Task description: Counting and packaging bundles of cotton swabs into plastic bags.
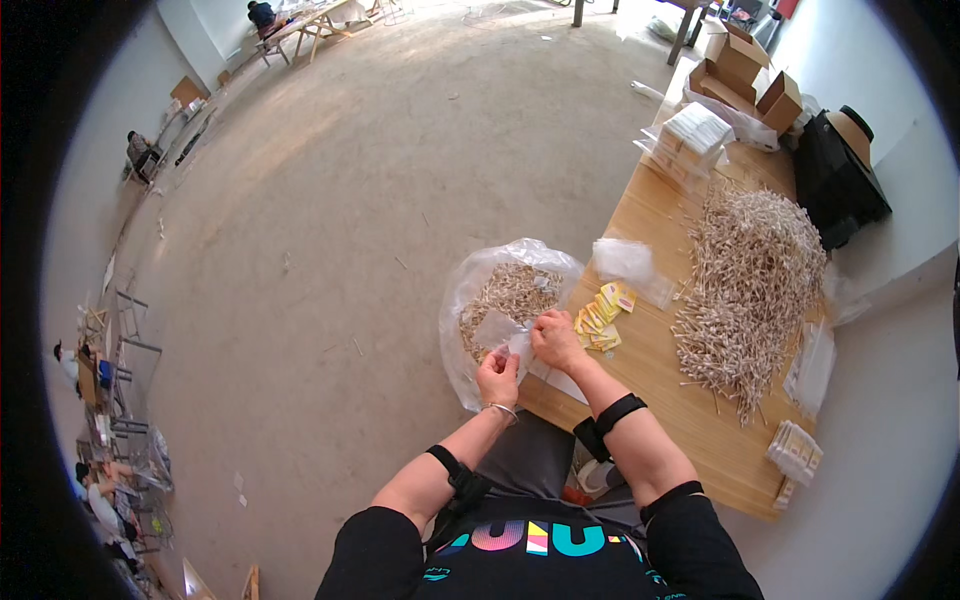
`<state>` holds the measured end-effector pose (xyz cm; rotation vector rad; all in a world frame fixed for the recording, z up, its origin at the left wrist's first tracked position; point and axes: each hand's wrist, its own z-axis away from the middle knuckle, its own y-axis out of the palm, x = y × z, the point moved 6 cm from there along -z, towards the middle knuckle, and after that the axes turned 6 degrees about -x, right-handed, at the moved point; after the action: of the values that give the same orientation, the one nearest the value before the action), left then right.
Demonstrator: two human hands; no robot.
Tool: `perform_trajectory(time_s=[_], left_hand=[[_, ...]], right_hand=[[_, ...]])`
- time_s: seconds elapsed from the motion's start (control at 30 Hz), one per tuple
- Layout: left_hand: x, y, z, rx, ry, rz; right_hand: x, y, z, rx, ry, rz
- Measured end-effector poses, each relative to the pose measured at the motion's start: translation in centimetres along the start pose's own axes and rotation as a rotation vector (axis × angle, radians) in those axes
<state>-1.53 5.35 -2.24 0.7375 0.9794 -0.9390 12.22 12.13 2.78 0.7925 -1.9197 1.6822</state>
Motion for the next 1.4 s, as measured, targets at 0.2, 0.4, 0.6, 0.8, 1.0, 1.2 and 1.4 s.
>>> perform_trajectory(time_s=[0.2,0.4,0.6,0.8,1.0,1.2,1.4], left_hand=[[-0.9,0.3,1.4,-0.029,0.117,-0.503],[-0.1,0.1,0.9,-0.032,0.135,-0.04],[0.5,0.7,0.6,0.011,0.185,-0.342],[0.3,0.4,1.2,0.068,0.119,-0.287],[-4.2,0.0,3.4,-0.244,0.582,-0.718],[-4.4,6.5,8.3,0.384,0.937,-0.808],[-0.4,13.4,14.0,0.904,0.93,-0.94]], right_hand=[[-0.2,-0.5,0.2,0.037,-0.02,-0.043],[0.8,-0.7,-0.1,0.14,0.006,-0.02],[-0.4,0.9,-1.0,0.283,-0.124,0.315],[-0.6,-0.9,1.0,0.113,-0.15,0.238],[-5.5,-14.4,4.4,-0.603,0.042,0.242],[-14.8,-26.6,12.1,-0.593,0.743,0.643],[-15.8,-23.7,16.0,-0.39,0.667,0.534]])
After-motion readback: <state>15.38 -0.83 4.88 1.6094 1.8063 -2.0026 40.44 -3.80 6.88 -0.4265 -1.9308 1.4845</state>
